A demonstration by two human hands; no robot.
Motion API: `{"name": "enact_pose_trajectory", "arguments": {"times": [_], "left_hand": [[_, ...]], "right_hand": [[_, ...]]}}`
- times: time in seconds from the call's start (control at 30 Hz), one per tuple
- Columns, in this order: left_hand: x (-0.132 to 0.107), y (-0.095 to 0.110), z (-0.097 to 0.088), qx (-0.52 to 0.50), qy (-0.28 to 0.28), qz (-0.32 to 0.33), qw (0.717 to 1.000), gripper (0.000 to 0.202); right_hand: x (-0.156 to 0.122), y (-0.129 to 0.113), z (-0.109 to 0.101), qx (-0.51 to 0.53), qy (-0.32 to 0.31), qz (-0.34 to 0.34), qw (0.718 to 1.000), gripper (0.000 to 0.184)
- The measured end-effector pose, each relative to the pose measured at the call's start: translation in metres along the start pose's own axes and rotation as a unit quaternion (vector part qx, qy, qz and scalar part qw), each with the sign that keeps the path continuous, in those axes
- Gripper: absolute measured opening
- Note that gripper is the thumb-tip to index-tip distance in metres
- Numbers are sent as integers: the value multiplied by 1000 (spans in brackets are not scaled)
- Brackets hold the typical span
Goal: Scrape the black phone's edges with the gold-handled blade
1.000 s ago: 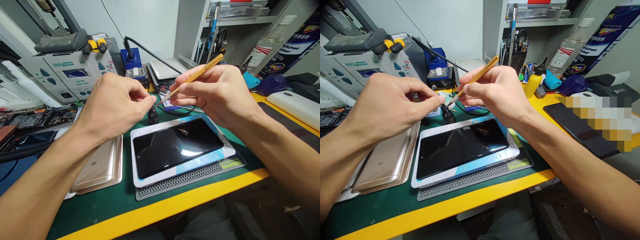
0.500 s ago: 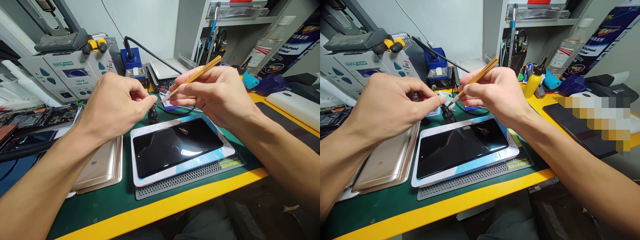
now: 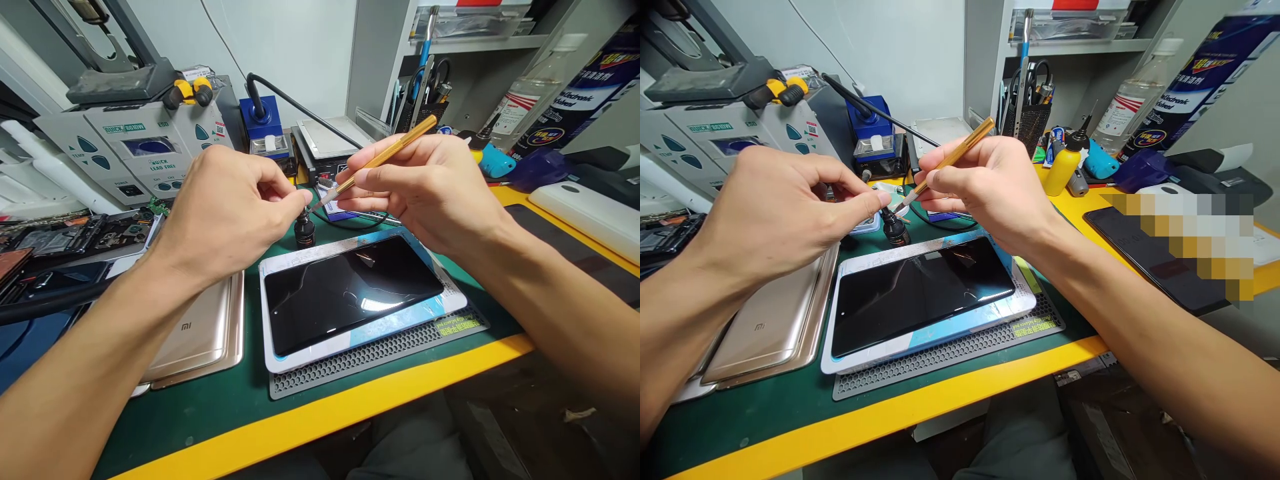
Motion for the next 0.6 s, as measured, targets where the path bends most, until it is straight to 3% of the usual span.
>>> {"name": "enact_pose_trajectory", "arguments": {"times": [0.6], "left_hand": [[-2,-2,-1,1,2,5,1000,27]], "right_hand": [[-3,-1,0,26,-14,-7,1000,19]]}}
Point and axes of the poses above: each hand's wrist, its own x-axis towards the middle knuckle, its own z-axis out of the palm, y = z × x, the point moved 5 cm from there along x, towards the middle knuckle, and after that the axes turned 11 degrees about z, right-handed, at the moved point
